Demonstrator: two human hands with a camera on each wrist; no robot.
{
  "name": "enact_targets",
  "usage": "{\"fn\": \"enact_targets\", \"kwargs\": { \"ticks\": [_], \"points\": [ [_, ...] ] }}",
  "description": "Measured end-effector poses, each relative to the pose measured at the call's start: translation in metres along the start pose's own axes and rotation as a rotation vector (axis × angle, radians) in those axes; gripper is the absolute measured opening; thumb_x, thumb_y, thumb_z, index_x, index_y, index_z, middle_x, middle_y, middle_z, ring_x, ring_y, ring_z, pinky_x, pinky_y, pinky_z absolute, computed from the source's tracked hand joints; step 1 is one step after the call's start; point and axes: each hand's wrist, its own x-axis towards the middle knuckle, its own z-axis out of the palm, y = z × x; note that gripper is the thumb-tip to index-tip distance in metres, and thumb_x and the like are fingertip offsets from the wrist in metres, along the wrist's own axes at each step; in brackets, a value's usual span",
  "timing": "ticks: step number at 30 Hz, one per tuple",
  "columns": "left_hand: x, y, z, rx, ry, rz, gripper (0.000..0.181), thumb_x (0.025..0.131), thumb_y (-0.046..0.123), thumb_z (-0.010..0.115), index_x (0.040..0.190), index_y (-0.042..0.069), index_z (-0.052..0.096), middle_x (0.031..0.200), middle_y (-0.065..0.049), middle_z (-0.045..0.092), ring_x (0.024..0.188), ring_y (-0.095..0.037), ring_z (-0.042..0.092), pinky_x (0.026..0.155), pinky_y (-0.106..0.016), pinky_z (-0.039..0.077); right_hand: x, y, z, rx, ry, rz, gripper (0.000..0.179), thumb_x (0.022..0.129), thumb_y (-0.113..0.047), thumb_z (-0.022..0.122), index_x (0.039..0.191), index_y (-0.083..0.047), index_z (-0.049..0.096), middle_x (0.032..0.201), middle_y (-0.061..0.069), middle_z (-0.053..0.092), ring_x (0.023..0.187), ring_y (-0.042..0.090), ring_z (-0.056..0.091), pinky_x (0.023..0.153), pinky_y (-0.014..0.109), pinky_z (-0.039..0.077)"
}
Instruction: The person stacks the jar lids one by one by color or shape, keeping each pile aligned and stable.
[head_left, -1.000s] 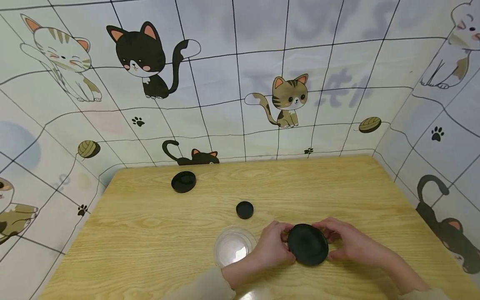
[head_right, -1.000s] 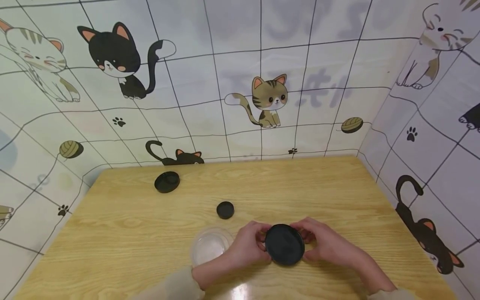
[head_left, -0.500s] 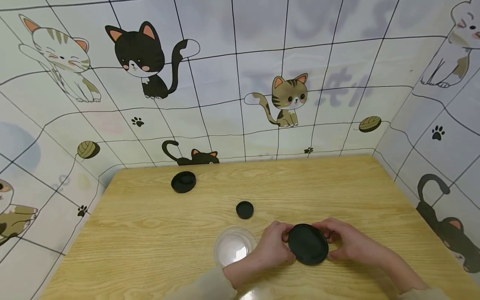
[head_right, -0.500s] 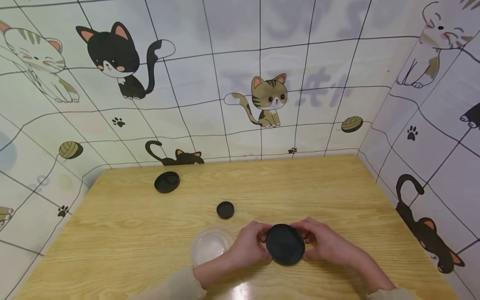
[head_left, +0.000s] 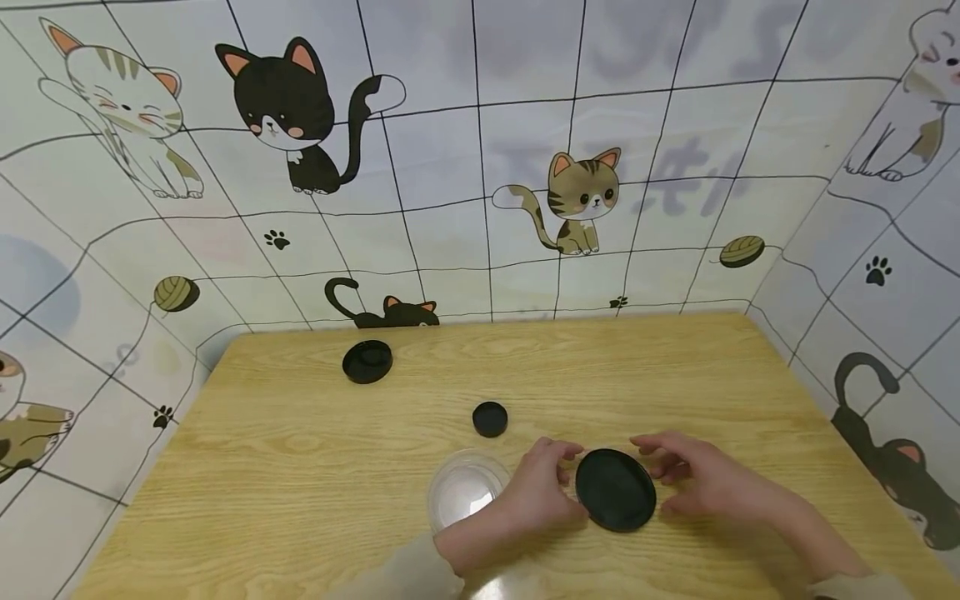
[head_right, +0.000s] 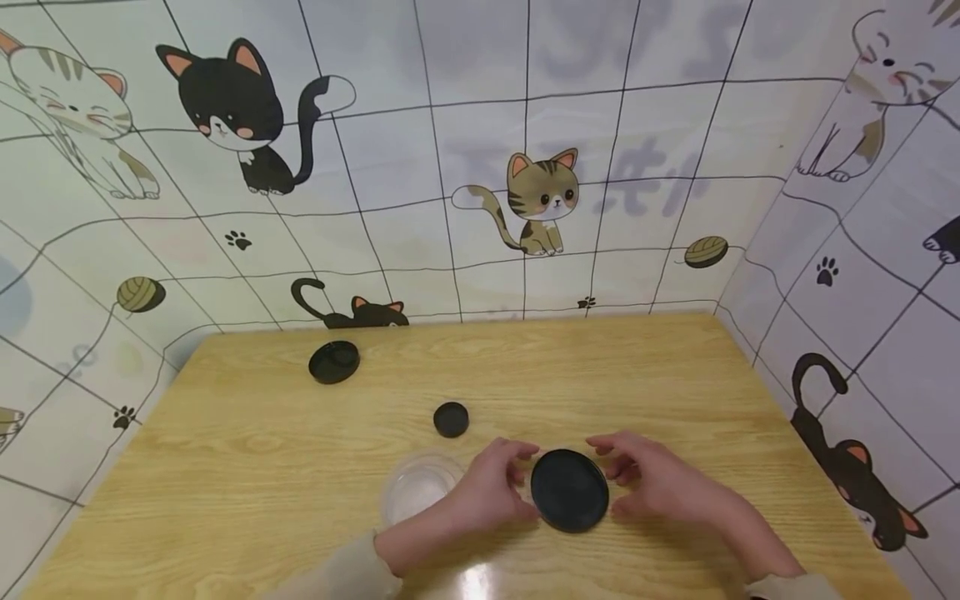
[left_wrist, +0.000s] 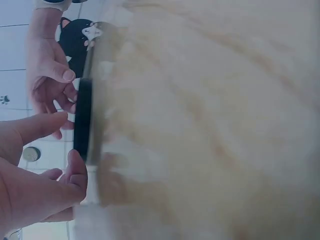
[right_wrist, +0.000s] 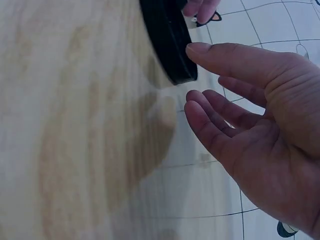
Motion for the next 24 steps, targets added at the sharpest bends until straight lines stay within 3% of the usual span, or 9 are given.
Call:
{"fn": "enact_targets", "kwargs": {
  "ticks": [5,8,14,18,24],
  "points": [
    [-0.008,0.011,-0.027,-0.088,-0.015,-0.015,0.078,0.07,-0.005,0.09,0.141,0.004,0.057,0.126,-0.003,0.053,0.092,-0.014,0.053,0.067,-0.022,0.051,0.01,-0.013,-0.009,-0.04,0.054,-0.031,0.067,0.085,-0.009,0.083,0.141,0.007,0.05,0.128,0.026,0.055,0.099,0.018,0.064,0.084,0.027,0.056],
    [-0.012,0.018,-0.05,-0.088,0.0,0.027,0.076,0.075,-0.005,0.087,0.143,0.005,0.056,0.132,-0.006,0.052,0.095,-0.019,0.055,0.069,-0.022,0.053,0.023,-0.026,-0.014,-0.071,0.073,-0.044,0.063,0.087,-0.009,0.083,0.14,0.005,0.052,0.127,0.025,0.057,0.098,0.019,0.064,0.083,0.028,0.056],
    [-0.02,0.02,-0.1,-0.028,0.085,0.105,0.072,0.076,-0.004,0.086,0.141,0.005,0.057,0.13,-0.01,0.053,0.094,-0.025,0.058,0.073,-0.024,0.053,0.052,-0.051,-0.023,-0.126,0.067,-0.062,0.059,0.086,-0.004,0.081,0.139,-0.001,0.056,0.129,0.02,0.058,0.098,0.015,0.064,0.086,0.03,0.056],
    [-0.025,0.017,-0.126,-0.03,0.136,0.101,0.072,0.077,-0.004,0.086,0.142,0.007,0.057,0.131,-0.011,0.055,0.097,-0.03,0.061,0.076,-0.027,0.055,0.072,-0.064,-0.026,-0.162,0.069,-0.071,0.058,0.086,-0.004,0.082,0.138,-0.002,0.057,0.129,0.016,0.061,0.098,0.016,0.065,0.087,0.033,0.057],
    [-0.033,0.013,-0.151,-0.007,0.208,0.076,0.072,0.076,-0.005,0.086,0.142,0.007,0.058,0.131,-0.012,0.057,0.096,-0.024,0.061,0.077,-0.03,0.057,0.101,-0.079,-0.025,-0.183,0.069,-0.058,0.056,0.089,-0.009,0.081,0.139,-0.002,0.057,0.131,0.014,0.062,0.1,0.023,0.065,0.09,0.038,0.056]
  ]
}}
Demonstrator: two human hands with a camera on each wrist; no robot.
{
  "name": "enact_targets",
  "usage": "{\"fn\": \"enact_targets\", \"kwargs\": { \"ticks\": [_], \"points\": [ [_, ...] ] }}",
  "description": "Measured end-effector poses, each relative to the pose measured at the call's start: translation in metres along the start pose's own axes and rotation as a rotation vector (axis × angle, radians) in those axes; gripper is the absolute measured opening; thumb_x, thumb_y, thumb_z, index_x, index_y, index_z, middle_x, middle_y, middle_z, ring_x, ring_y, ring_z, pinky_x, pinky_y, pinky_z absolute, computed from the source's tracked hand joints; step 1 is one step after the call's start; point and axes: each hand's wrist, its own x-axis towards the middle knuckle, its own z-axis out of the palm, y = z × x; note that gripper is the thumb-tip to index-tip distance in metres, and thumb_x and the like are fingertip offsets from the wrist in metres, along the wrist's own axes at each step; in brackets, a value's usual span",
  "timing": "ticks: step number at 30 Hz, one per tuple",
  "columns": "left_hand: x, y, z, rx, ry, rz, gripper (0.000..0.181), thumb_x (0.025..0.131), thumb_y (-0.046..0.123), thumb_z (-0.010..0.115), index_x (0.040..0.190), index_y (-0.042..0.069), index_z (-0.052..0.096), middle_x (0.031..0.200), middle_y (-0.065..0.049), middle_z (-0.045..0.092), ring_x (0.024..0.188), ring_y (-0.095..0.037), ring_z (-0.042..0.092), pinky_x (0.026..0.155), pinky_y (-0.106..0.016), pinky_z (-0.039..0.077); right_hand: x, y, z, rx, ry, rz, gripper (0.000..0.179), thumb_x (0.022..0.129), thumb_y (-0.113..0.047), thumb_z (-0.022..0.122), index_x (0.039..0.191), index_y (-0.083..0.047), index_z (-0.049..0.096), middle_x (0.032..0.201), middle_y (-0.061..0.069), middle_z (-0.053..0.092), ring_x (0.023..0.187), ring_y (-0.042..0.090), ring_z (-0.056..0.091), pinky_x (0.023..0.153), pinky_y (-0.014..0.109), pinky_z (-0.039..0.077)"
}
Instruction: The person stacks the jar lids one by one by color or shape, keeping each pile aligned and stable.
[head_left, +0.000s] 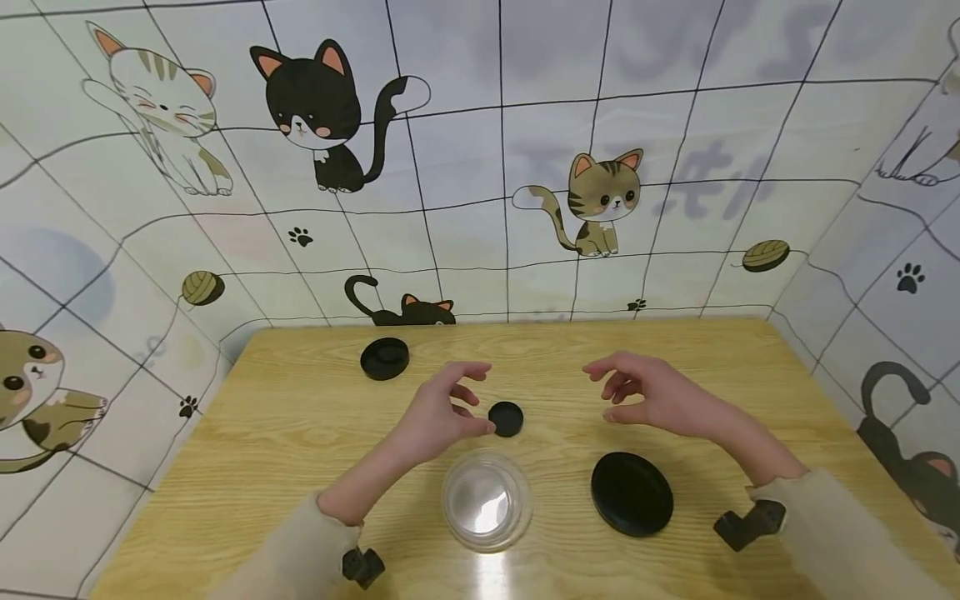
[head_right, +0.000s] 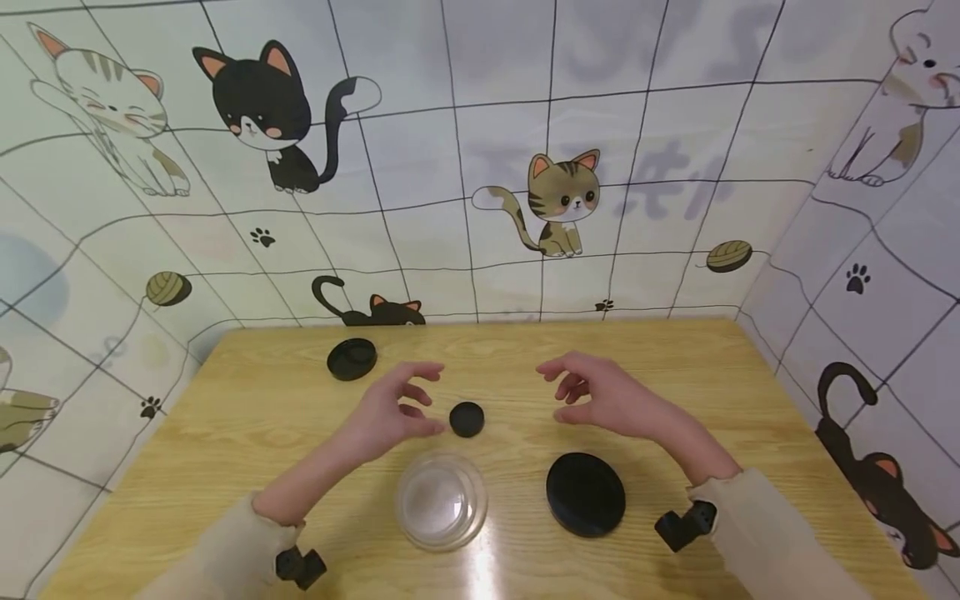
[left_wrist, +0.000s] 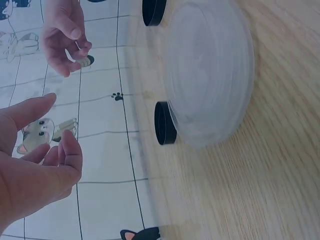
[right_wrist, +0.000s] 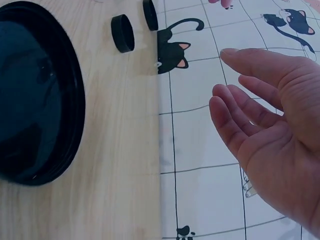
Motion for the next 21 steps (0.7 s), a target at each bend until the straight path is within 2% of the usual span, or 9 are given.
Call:
{"fn": "enact_targets", "kwargs": {
  "ticks": [5,14,21],
  "points": [
    [-0.002,-0.005,-0.013,0.01,0.021,-0.002,0.072,0.077,-0.005,0.086,0.142,0.006,0.057,0.132,-0.015,0.057,0.094,-0.021,0.06,0.076,-0.03,0.057,0.02,-0.004,0.002,-0.022,0.01,-0.022,0.053,0.09,-0.008,0.08,0.138,-0.002,0.059,0.129,0.012,0.063,0.099,0.025,0.066,0.09,0.04,0.056],
    [-0.001,-0.005,-0.032,0.005,0.043,-0.009,0.072,0.08,-0.005,0.084,0.144,0.006,0.055,0.135,-0.017,0.054,0.095,-0.022,0.059,0.079,-0.032,0.057,0.05,-0.011,0.005,0.026,0.036,-0.041,0.051,0.088,-0.002,0.079,0.136,-0.003,0.06,0.125,0.011,0.063,0.098,0.023,0.065,0.089,0.044,0.056],
    [0.0,-0.005,-0.047,0.028,0.077,-0.004,0.072,0.081,-0.003,0.084,0.145,0.006,0.054,0.135,-0.014,0.055,0.098,-0.025,0.059,0.079,-0.034,0.057,0.072,-0.016,0.008,0.064,0.046,-0.059,0.052,0.089,-0.001,0.079,0.137,-0.003,0.06,0.122,0.011,0.063,0.096,0.02,0.065,0.088,0.04,0.056]
  ]
}}
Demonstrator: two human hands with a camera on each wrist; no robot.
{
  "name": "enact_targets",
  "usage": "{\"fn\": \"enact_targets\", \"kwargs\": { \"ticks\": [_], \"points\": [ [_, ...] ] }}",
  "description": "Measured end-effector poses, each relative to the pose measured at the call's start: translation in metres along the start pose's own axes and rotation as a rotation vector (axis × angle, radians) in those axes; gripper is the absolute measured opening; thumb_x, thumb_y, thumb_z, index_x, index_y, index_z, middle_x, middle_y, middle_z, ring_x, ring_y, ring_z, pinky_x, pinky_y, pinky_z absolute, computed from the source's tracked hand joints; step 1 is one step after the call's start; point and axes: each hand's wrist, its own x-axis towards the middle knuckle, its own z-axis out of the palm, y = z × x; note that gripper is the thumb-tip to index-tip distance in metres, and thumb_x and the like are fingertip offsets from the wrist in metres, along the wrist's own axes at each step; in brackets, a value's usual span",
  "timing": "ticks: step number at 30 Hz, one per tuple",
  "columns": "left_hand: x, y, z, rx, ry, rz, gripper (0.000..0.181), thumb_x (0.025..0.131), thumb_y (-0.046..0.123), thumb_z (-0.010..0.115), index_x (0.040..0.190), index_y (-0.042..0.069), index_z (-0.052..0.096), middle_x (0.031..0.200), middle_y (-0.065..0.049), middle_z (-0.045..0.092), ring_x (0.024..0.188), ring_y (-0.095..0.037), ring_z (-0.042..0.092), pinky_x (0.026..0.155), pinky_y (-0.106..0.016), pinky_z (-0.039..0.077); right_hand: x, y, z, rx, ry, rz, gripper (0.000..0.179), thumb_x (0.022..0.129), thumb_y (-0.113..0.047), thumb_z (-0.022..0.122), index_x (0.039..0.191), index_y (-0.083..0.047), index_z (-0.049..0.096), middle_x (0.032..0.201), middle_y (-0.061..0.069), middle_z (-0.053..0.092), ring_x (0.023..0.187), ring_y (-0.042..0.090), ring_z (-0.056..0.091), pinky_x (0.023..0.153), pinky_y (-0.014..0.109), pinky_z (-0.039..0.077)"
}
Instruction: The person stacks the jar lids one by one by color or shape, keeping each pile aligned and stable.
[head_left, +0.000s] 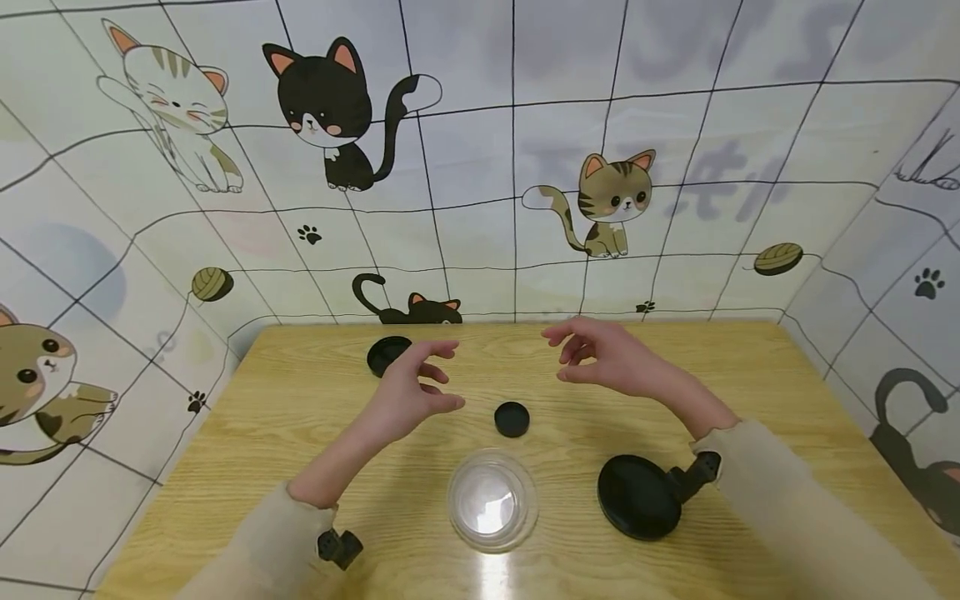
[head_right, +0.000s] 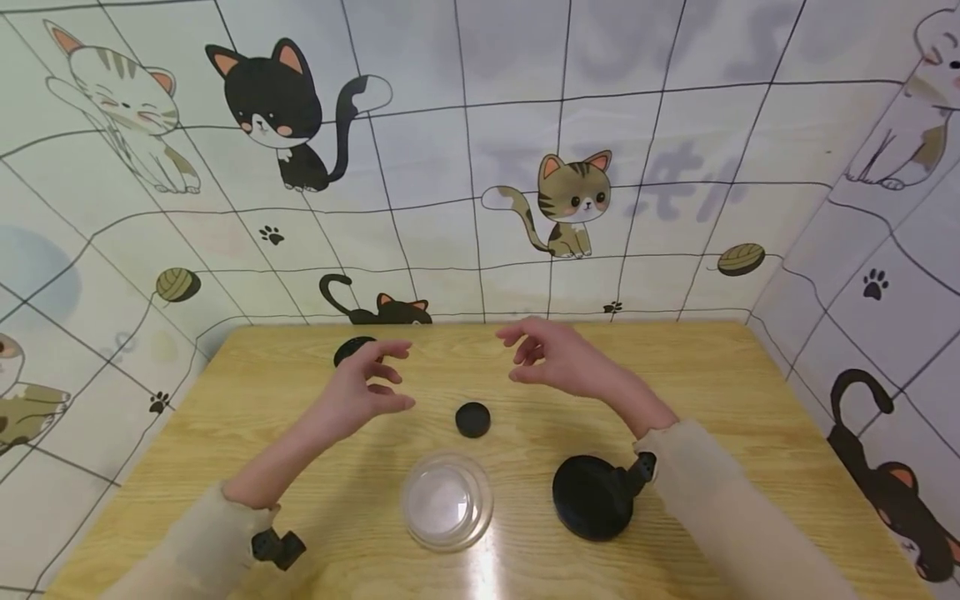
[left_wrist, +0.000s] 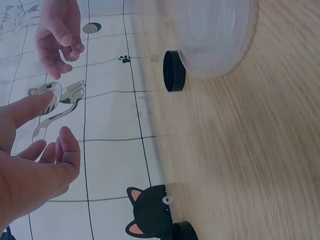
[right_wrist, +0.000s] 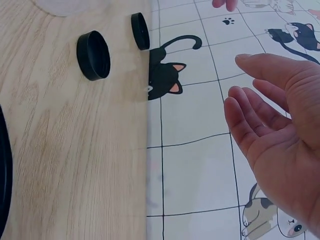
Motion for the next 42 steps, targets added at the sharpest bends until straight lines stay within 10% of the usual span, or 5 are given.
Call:
{"fn": "enact_targets", "kwargs": {
  "ticks": [14,27,42],
  "points": [
    [0.01,-0.021,-0.044,-0.004,0.107,-0.072,0.07,0.084,-0.001,0.081,0.147,0.005,0.051,0.142,-0.017,0.052,0.112,-0.036,0.057,0.081,-0.031,0.055,0.045,-0.002,0.019,0.004,-0.07,0.021,0.052,0.092,-0.007,0.076,0.141,-0.003,0.058,0.123,0.012,0.062,0.098,0.021,0.063,0.09,0.04,0.055],
    [0.003,-0.073,-0.088,-0.021,0.183,-0.151,0.073,0.088,0.004,0.08,0.152,0.007,0.045,0.15,-0.016,0.045,0.126,-0.038,0.055,0.081,-0.025,0.053,0.09,0.004,0.044,0.081,-0.042,0.062,0.054,0.093,-0.004,0.075,0.142,-0.003,0.055,0.119,0.011,0.06,0.095,0.021,0.063,0.089,0.038,0.055],
    [-0.003,-0.107,-0.109,-0.06,0.205,-0.207,0.078,0.092,0.008,0.077,0.158,0.007,0.036,0.155,-0.016,0.039,0.132,-0.037,0.051,0.083,-0.02,0.051,0.128,0.005,0.079,0.133,-0.072,0.077,0.06,0.093,-0.009,0.077,0.147,-0.004,0.052,0.119,0.009,0.058,0.096,0.02,0.064,0.089,0.038,0.053]
  ]
}}
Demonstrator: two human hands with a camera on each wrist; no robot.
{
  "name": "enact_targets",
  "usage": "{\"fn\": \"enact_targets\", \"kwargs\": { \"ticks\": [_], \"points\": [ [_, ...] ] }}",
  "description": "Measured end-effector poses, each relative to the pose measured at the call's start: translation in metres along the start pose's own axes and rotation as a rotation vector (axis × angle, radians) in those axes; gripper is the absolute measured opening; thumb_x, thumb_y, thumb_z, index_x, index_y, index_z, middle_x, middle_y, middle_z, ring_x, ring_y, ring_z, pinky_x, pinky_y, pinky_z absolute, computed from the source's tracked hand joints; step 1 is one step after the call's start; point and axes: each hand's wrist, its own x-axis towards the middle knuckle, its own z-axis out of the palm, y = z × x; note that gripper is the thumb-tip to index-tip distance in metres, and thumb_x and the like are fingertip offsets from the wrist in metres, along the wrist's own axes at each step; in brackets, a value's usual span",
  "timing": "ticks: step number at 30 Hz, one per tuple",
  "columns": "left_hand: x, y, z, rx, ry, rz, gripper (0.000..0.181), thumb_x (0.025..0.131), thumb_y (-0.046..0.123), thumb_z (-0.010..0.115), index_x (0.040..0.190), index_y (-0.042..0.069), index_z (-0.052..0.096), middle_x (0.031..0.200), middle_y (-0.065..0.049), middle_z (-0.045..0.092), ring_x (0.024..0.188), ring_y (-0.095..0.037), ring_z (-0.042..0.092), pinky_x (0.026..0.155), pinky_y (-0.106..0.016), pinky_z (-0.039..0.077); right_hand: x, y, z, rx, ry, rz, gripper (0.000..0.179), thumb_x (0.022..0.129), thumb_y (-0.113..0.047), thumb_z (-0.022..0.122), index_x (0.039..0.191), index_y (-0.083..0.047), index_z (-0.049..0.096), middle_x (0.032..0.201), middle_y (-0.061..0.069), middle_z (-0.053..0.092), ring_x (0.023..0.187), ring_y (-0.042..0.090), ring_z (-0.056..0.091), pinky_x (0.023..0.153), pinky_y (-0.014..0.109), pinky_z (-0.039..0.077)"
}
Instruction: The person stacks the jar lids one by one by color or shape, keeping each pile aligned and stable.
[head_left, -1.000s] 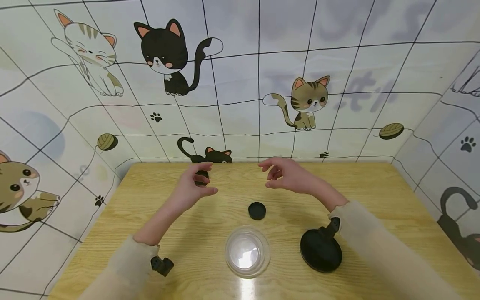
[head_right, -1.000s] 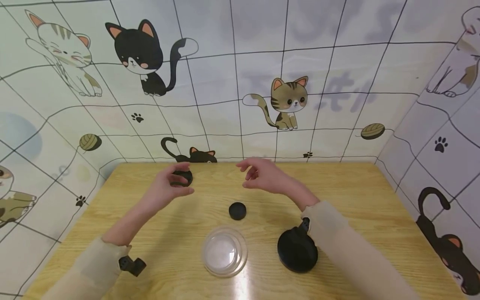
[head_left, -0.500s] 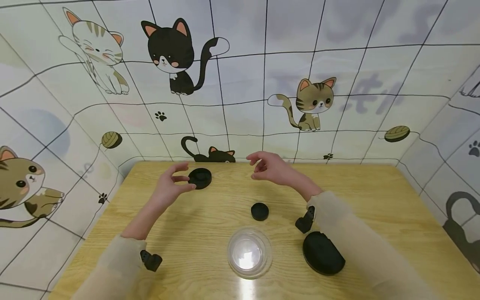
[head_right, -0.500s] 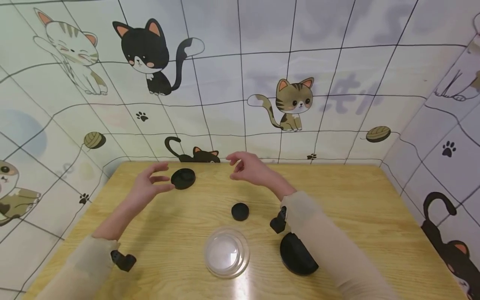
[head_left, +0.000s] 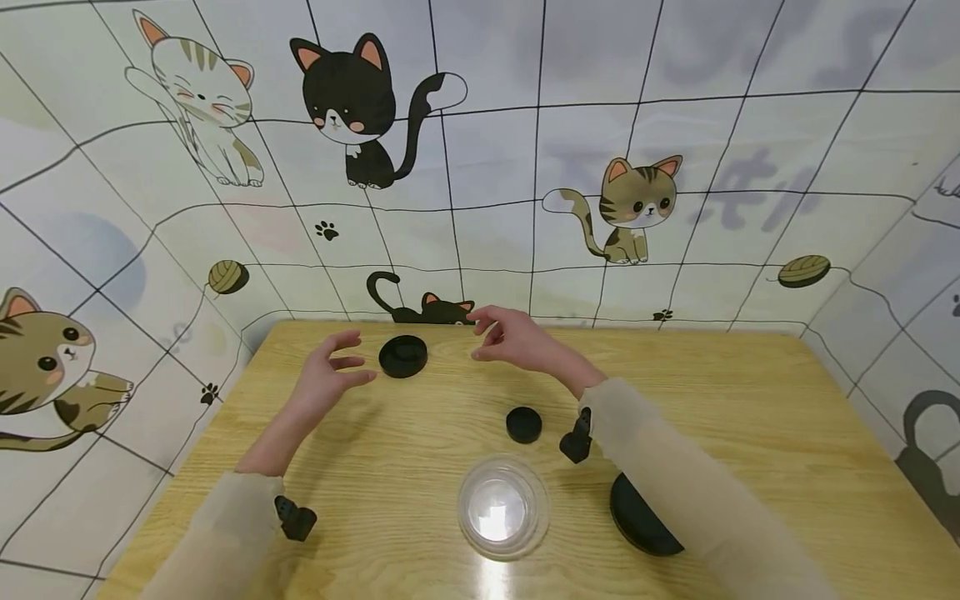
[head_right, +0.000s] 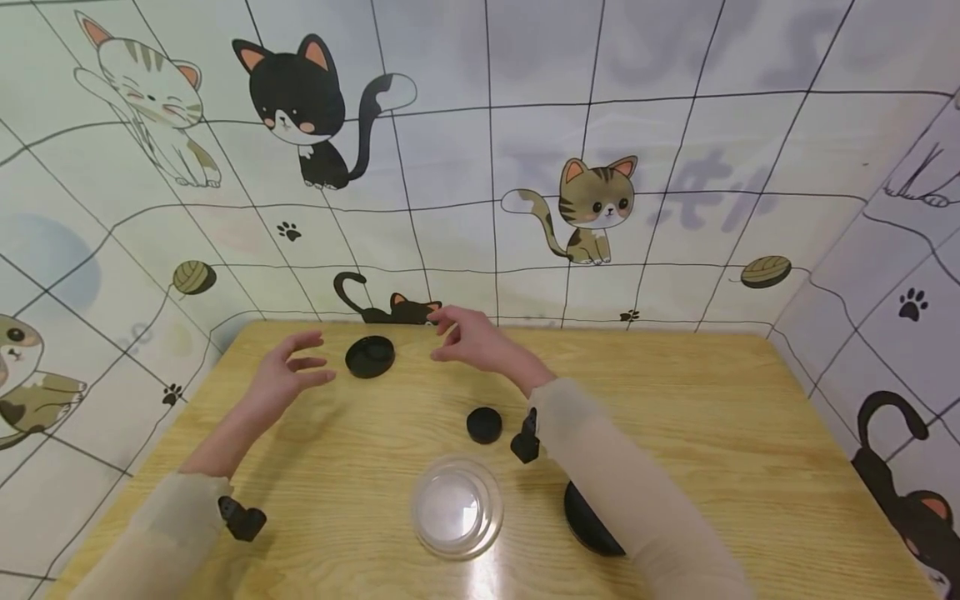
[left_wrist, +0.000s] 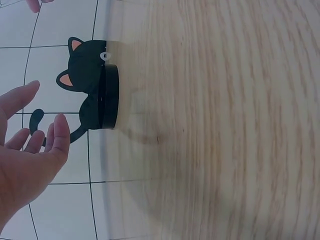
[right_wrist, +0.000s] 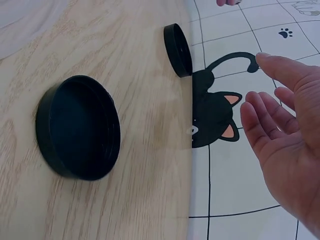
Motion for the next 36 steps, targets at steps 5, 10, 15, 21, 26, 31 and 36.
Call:
{"fn": "enact_targets", "kwargs": {
  "ticks": [5,10,15,21,26,31,36],
  "points": [
    [0.001,-0.004,-0.003,-0.008,0.006,-0.002,0.077,0.092,0.007,0.077,0.157,0.005,0.036,0.155,-0.018,0.039,0.131,-0.038,0.051,0.082,-0.018,0.051,0.008,0.001,0.009,-0.019,-0.018,-0.014,0.058,0.093,-0.011,0.077,0.145,-0.004,0.053,0.118,0.008,0.059,0.096,0.018,0.065,0.088,0.037,0.054],
    [0.002,-0.009,-0.005,-0.019,0.018,-0.002,0.075,0.091,0.005,0.077,0.155,0.003,0.037,0.154,-0.021,0.039,0.13,-0.04,0.051,0.083,-0.017,0.051,0.015,0.003,0.017,-0.021,-0.022,-0.012,0.055,0.093,-0.012,0.078,0.143,-0.006,0.055,0.118,0.01,0.059,0.097,0.019,0.066,0.087,0.036,0.055],
    [0.007,-0.017,-0.006,-0.044,0.015,-0.015,0.076,0.091,0.005,0.077,0.156,0.004,0.036,0.155,-0.022,0.038,0.13,-0.039,0.051,0.084,-0.018,0.051,0.023,0.008,0.023,-0.015,-0.026,0.014,0.057,0.094,-0.012,0.077,0.144,-0.005,0.054,0.125,0.019,0.058,0.099,0.021,0.065,0.086,0.035,0.054],
    [0.013,-0.023,-0.005,-0.04,0.009,-0.036,0.076,0.092,0.006,0.076,0.157,0.005,0.036,0.155,-0.022,0.038,0.126,-0.035,0.052,0.084,-0.019,0.051,0.037,0.011,0.033,0.029,-0.01,0.038,0.056,0.094,-0.013,0.076,0.145,-0.005,0.053,0.128,0.022,0.057,0.104,0.024,0.064,0.088,0.037,0.054],
    [0.016,-0.026,-0.004,-0.029,0.008,-0.046,0.075,0.093,0.005,0.075,0.157,0.005,0.036,0.154,-0.022,0.039,0.118,-0.031,0.053,0.083,-0.02,0.051,0.045,0.015,0.043,0.053,-0.003,0.038,0.056,0.094,-0.014,0.077,0.145,-0.006,0.053,0.128,0.022,0.057,0.106,0.025,0.063,0.089,0.036,0.054],
    [0.018,-0.029,-0.003,-0.041,-0.009,-0.053,0.077,0.093,0.005,0.075,0.158,0.004,0.034,0.154,-0.023,0.038,0.124,-0.036,0.052,0.083,-0.019,0.051,0.048,0.017,0.05,0.075,-0.006,0.043,0.059,0.094,-0.015,0.077,0.146,-0.001,0.052,0.127,0.022,0.058,0.109,0.027,0.063,0.088,0.036,0.055],
    [0.023,-0.032,0.0,-0.069,-0.026,-0.038,0.077,0.093,0.004,0.075,0.158,0.003,0.033,0.155,-0.023,0.037,0.128,-0.04,0.05,0.085,-0.021,0.052,0.053,0.021,0.054,0.087,0.011,0.073,0.059,0.094,-0.013,0.077,0.146,0.0,0.051,0.127,0.02,0.058,0.111,0.028,0.063,0.089,0.037,0.055]
  ]
}}
